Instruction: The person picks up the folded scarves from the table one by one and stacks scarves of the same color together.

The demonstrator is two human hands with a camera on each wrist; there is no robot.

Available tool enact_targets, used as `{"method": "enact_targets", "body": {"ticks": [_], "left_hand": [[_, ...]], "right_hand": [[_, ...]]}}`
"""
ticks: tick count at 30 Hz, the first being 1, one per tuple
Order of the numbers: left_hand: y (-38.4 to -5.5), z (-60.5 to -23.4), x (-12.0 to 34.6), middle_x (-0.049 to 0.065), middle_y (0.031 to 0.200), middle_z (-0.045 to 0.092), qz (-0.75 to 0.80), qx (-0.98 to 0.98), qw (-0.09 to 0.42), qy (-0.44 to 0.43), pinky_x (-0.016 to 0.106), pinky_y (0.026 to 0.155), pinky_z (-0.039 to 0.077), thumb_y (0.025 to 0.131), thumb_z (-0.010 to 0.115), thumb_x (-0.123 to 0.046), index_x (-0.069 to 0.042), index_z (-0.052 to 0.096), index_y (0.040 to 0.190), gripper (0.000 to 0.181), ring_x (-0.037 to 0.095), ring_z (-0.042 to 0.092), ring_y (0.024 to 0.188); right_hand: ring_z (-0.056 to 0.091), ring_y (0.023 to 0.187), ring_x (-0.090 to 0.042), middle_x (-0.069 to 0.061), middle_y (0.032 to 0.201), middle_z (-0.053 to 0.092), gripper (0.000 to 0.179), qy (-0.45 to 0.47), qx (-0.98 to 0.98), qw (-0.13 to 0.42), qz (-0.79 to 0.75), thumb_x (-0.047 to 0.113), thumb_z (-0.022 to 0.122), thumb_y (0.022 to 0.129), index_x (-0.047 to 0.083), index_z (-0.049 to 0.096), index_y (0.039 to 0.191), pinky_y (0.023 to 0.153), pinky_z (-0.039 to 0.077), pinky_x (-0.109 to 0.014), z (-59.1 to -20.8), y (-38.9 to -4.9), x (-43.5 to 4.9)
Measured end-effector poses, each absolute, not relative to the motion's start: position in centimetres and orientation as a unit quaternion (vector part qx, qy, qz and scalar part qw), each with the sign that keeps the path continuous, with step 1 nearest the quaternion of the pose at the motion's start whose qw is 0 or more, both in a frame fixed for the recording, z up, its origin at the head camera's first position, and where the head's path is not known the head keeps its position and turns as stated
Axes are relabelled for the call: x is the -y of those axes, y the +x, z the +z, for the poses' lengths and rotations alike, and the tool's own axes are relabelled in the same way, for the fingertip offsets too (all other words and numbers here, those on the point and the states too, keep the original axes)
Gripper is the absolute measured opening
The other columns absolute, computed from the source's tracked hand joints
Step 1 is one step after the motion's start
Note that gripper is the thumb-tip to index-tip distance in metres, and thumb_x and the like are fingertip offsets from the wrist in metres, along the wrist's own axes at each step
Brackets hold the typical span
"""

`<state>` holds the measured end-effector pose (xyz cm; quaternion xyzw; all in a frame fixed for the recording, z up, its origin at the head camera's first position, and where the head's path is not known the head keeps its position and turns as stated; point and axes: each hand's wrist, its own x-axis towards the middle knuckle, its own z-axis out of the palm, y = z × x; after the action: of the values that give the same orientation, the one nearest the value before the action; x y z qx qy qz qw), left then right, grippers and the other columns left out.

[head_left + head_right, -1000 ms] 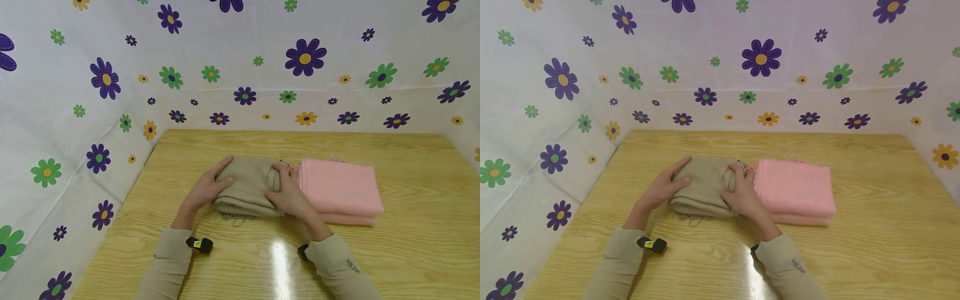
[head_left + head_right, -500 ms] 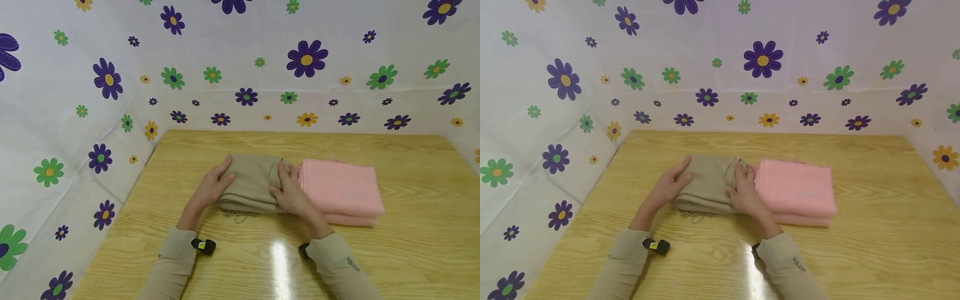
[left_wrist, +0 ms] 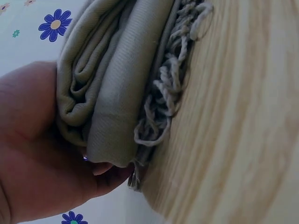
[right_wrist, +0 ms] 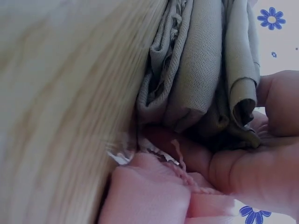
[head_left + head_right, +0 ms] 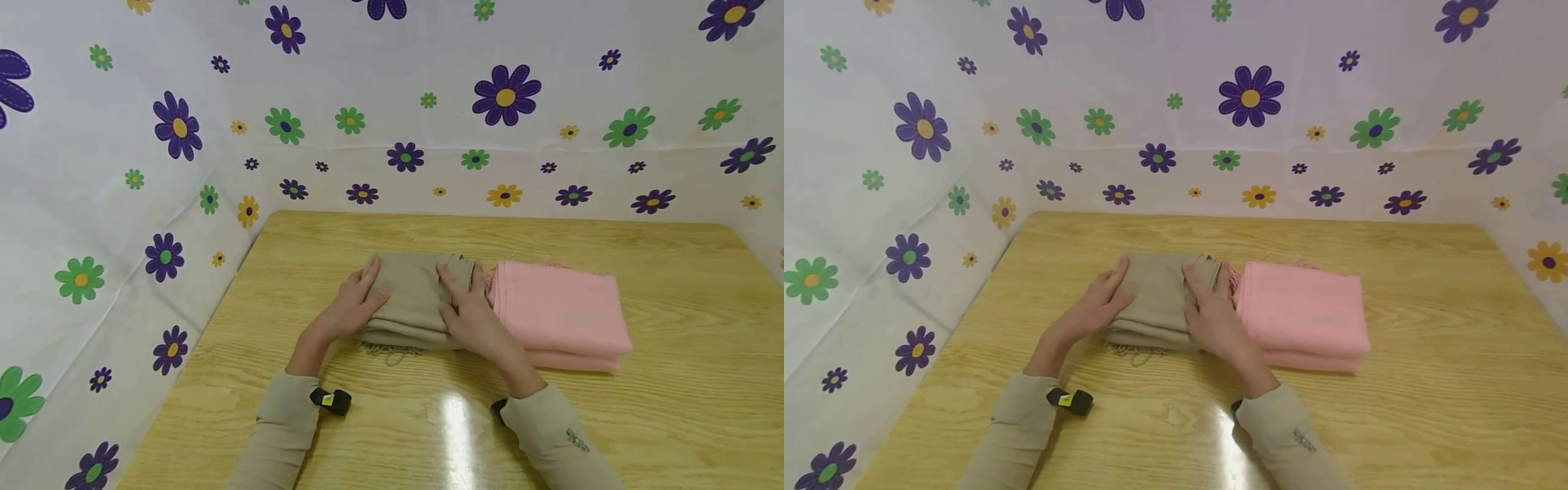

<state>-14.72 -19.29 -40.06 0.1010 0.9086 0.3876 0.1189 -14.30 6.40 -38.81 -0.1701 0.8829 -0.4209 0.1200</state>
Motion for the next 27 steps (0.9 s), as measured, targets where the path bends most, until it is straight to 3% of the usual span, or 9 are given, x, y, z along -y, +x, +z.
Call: {"method": "enact_targets", "body": {"ticks": [2,4,7,11,14,18,21,27], "left_hand": [[-14.5,-39.8,19.1,0.03,0.161,0.003,0.379,-0.912,0.129,0.092,0.067,0.112,0.015,0.105,0.041,-0.043,-0.019,-0.003,0.16,0.074,0.051,0.002,0.146],[-14.4,-39.8,19.1,0.026,0.162,0.0,0.367,-0.917,0.126,0.087,0.068,0.112,0.017,0.104,0.044,-0.047,-0.021,-0.003,0.16,0.078,0.05,0.0,0.146],[-14.4,-39.8,18.9,0.021,0.164,-0.004,0.349,-0.927,0.105,0.09,0.066,0.113,0.017,0.102,0.048,-0.047,-0.018,0.001,0.16,0.081,0.046,-0.003,0.148],[-14.4,-39.6,18.5,0.021,0.165,-0.002,0.304,-0.944,0.057,0.118,0.061,0.116,0.016,0.101,0.051,-0.041,-0.006,0.008,0.159,0.08,0.042,-0.001,0.15],[-14.4,-39.4,17.9,0.023,0.164,0.002,0.261,-0.954,0.023,0.148,0.055,0.119,0.014,0.101,0.049,-0.034,0.0,0.014,0.157,0.074,0.04,0.001,0.151],[-14.4,-39.3,17.3,0.025,0.163,0.01,0.219,-0.958,-0.001,0.185,0.052,0.12,0.013,0.101,0.043,-0.026,0.002,0.019,0.155,0.065,0.039,0.004,0.151],[-14.3,-39.2,17.0,0.026,0.162,0.011,0.203,-0.959,0.001,0.197,0.052,0.12,0.013,0.104,0.04,-0.026,0.002,0.019,0.155,0.062,0.039,0.005,0.151],[-14.2,-39.3,16.9,0.023,0.164,0.002,0.177,-0.964,0.029,0.196,0.057,0.118,0.014,0.107,0.039,-0.038,0.001,0.014,0.156,0.068,0.036,-0.002,0.152]], "right_hand": [[0.019,0.14,-0.055,-0.036,0.153,-0.027,0.061,-0.169,-0.889,0.115,-0.41,0.022,0.043,0.105,0.024,0.015,0.16,0.106,0.028,-0.069,-38.8,-14.3,-6.2],[0.027,0.134,-0.059,-0.034,0.154,-0.027,0.059,-0.161,-0.895,0.116,-0.398,0.031,0.039,0.107,0.025,0.014,0.16,0.106,0.028,-0.069,-38.5,-14.1,-6.1],[0.028,0.13,-0.066,-0.031,0.156,-0.024,0.061,-0.161,-0.914,0.115,-0.355,0.04,0.038,0.107,0.024,0.012,0.16,0.106,0.024,-0.071,-37.8,-13.5,-5.9],[0.025,0.13,-0.07,-0.029,0.161,-0.013,0.064,-0.17,-0.947,0.088,-0.256,0.041,0.042,0.105,0.023,0.015,0.161,0.089,0.045,-0.069,-37.0,-12.3,-5.2],[0.024,0.133,-0.067,-0.029,0.162,-0.001,0.063,-0.18,-0.966,0.048,-0.179,0.039,0.046,0.104,0.023,0.021,0.16,0.08,0.051,-0.064,-36.6,-11.5,-4.5],[0.017,0.142,-0.058,-0.025,0.162,0.015,0.059,-0.194,-0.974,0.0,-0.118,0.039,0.048,0.104,0.024,0.029,0.158,0.103,0.037,-0.066,-36.2,-11.0,-4.3],[0.012,0.148,-0.047,-0.02,0.163,0.017,0.056,-0.218,-0.968,-0.008,-0.122,0.038,0.042,0.106,0.021,0.029,0.158,0.112,0.024,-0.065,-36.3,-11.3,-4.5],[0.0,0.152,-0.036,-0.018,0.165,0.001,0.063,-0.241,-0.958,0.07,-0.137,0.042,0.025,0.109,0.006,0.012,0.159,0.119,0.011,-0.057,-37.6,-12.6,-4.9]]}}
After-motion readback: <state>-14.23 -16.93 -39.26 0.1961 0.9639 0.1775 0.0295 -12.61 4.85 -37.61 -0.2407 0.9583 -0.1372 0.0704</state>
